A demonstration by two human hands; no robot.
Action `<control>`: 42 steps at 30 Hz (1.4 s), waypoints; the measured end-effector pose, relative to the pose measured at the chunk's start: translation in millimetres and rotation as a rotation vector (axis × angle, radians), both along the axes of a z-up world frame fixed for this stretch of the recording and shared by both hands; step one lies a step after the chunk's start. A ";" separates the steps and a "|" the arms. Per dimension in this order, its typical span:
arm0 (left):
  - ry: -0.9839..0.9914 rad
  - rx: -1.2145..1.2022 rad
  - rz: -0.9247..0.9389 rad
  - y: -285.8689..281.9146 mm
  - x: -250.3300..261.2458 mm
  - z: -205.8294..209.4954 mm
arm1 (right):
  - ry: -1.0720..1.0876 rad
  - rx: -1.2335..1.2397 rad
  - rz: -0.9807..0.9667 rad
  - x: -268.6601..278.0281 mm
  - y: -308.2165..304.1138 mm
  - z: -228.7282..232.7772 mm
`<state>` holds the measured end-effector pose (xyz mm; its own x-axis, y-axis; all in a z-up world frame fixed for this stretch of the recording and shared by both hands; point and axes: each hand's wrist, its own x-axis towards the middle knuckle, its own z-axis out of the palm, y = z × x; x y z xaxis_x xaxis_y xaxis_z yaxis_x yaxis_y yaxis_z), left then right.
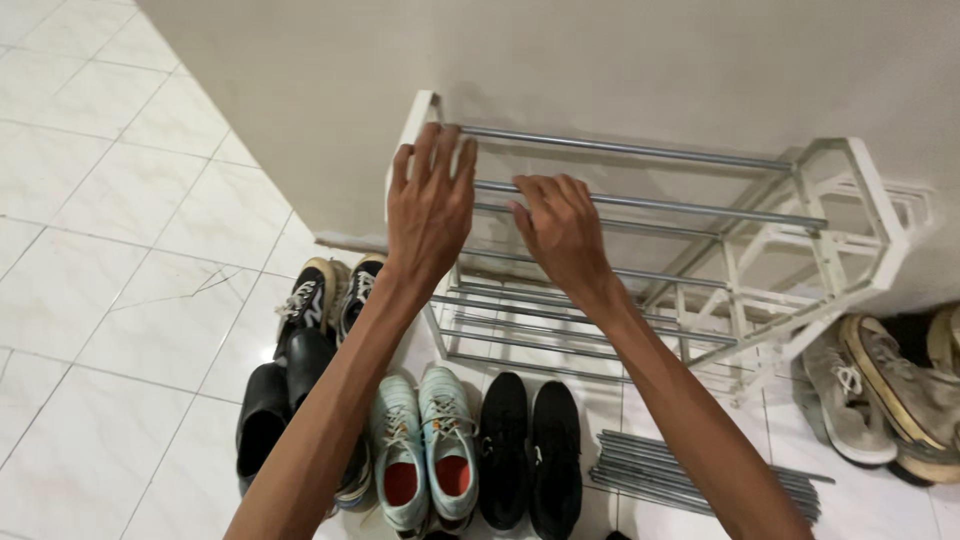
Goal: The person assembles a white plastic shoe rack by inserting metal rods into the side frames. They repeatedly pick up rods from the floor and insert them into slots on both sides of the rack, securing them in place.
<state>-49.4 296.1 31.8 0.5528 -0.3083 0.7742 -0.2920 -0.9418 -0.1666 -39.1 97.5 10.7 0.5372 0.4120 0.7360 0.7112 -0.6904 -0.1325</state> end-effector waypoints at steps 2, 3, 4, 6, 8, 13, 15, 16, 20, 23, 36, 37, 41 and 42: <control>-0.014 -0.171 -0.022 12.5 -13.1 -3.3 | -0.027 -0.033 0.012 5.6 23.1 -0.8; -0.023 -0.255 -0.033 19.1 -19.3 -5.7 | -0.041 -0.047 0.018 8.3 32.8 -1.3; -0.010 -0.347 -0.065 24.8 -22.3 -8.0 | -0.030 -0.054 0.014 11.9 40.6 -1.6; 0.010 -0.532 -0.129 34.5 -25.3 -14.2 | -0.011 -0.069 0.008 19.0 55.6 -3.4; 0.140 -0.587 -0.175 36.8 -25.7 -19.5 | -0.059 -0.067 0.028 21.9 67.2 -5.9; 0.190 -0.864 -0.256 19.8 -34.9 -18.9 | -0.082 -0.079 0.012 25.7 83.7 -6.3; 0.197 -0.906 -0.247 18.1 -36.7 -13.6 | -0.120 -0.083 -0.017 30.4 84.6 -5.3; 0.207 -0.934 -0.251 17.7 -38.6 -12.2 | -0.131 -0.099 -0.008 31.9 84.4 -5.3; 0.262 -1.003 -0.220 15.0 -38.4 -12.7 | -0.159 -0.133 0.022 39.0 78.4 -5.7; 0.259 -0.980 -0.195 17.6 -35.0 -17.3 | -0.082 -0.170 0.014 41.0 79.8 -1.0; 0.192 -0.897 -0.194 12.4 -31.2 -25.2 | 0.430 -0.202 0.018 49.4 71.6 23.3; 0.186 -0.888 -0.196 12.2 -31.2 -26.4 | 0.349 -0.205 0.036 48.3 70.1 19.6; 0.148 -0.873 -0.202 11.3 -28.3 -27.8 | 0.055 -0.251 0.048 46.9 63.9 7.6; 0.141 -0.872 -0.200 12.0 -28.4 -27.6 | -0.006 -0.267 0.037 45.8 64.1 5.0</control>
<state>-77.8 308.1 4.2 0.6596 0.2547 0.7071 -0.4276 -0.6465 0.6318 6.6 161.5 15.6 0.5143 0.6111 0.6017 0.7368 -0.6739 0.0547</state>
